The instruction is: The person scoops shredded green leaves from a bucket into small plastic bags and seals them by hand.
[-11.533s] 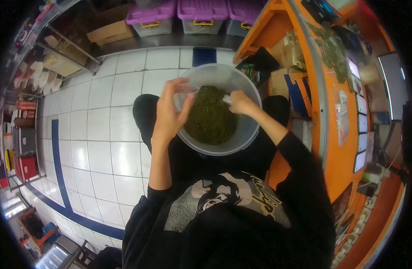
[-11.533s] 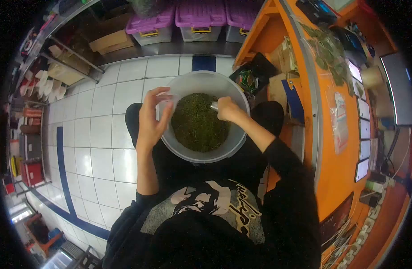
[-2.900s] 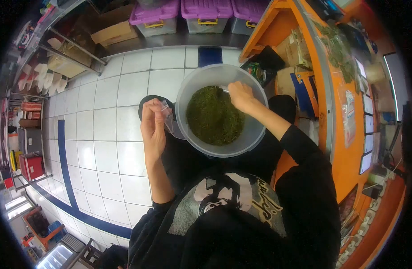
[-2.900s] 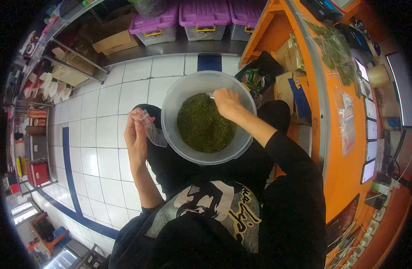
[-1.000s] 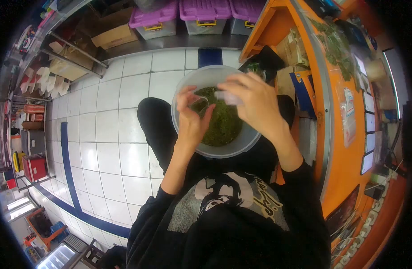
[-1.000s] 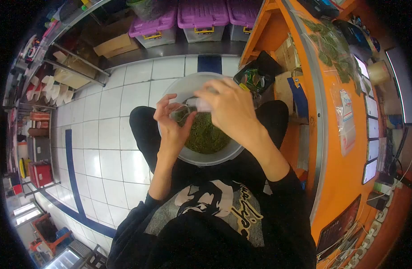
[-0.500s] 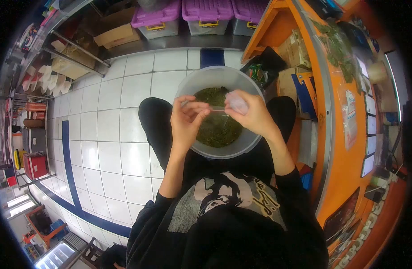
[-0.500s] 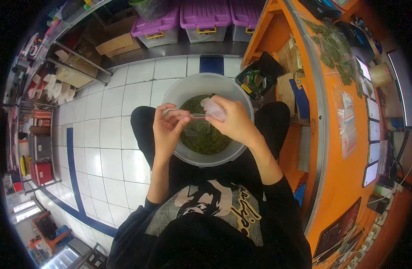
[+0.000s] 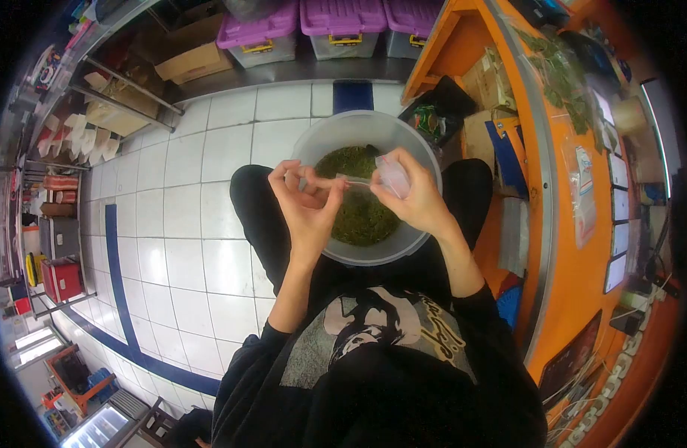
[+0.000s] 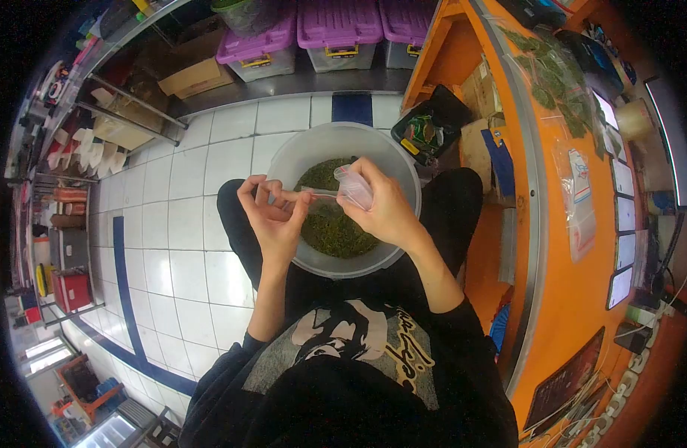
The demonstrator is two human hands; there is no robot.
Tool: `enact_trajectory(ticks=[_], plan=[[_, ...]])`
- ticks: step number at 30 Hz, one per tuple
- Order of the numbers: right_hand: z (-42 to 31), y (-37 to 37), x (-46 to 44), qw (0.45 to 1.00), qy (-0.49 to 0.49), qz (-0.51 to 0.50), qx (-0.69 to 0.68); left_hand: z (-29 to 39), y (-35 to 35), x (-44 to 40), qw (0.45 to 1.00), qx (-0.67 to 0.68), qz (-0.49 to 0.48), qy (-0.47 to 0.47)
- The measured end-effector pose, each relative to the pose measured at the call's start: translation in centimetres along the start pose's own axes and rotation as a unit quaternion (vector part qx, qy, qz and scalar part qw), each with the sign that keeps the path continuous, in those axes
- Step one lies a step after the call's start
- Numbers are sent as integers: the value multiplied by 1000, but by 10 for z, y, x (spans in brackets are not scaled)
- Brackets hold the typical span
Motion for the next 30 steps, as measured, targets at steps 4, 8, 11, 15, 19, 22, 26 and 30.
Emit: enact_trajectory(ticks=[4,8,11,15,19,22,26,30], plan=[[-3,0,0,1000,-11,16,-1,-3,1,5,999,6,-12,42],[-9,3,-1,1000,-9,16,1,0,5,5,998,-32,-14,52],[-3,5,-1,999,-10,33,-14,5,12,4,998,-38,-25,31],[-14,4,0,999,-14,32,8,-2,11,3,999,-3,-35,-8],[-13,9,0,999,-20,25,-23,-4,8,5,999,13,-25,-15],[-11,10,0,998,-37,53,-1,-5,8,6,998,30,-20,-56],[-10,12,1,998,-34,58,-9,-15,2,1,995,-25,-72,-63],[-13,10,2,997,-5,74,15,-14,5,3,992,-44,-95,-72]])
Point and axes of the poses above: each hand's wrist, its own x-axis away from the middle knuckle, its own y-axis out of the palm, z = x × y, the point moved 3 cm from there along -x, towards the middle knuckle, and after that the axes turned 5 degrees about x, right-handed, at the moved point
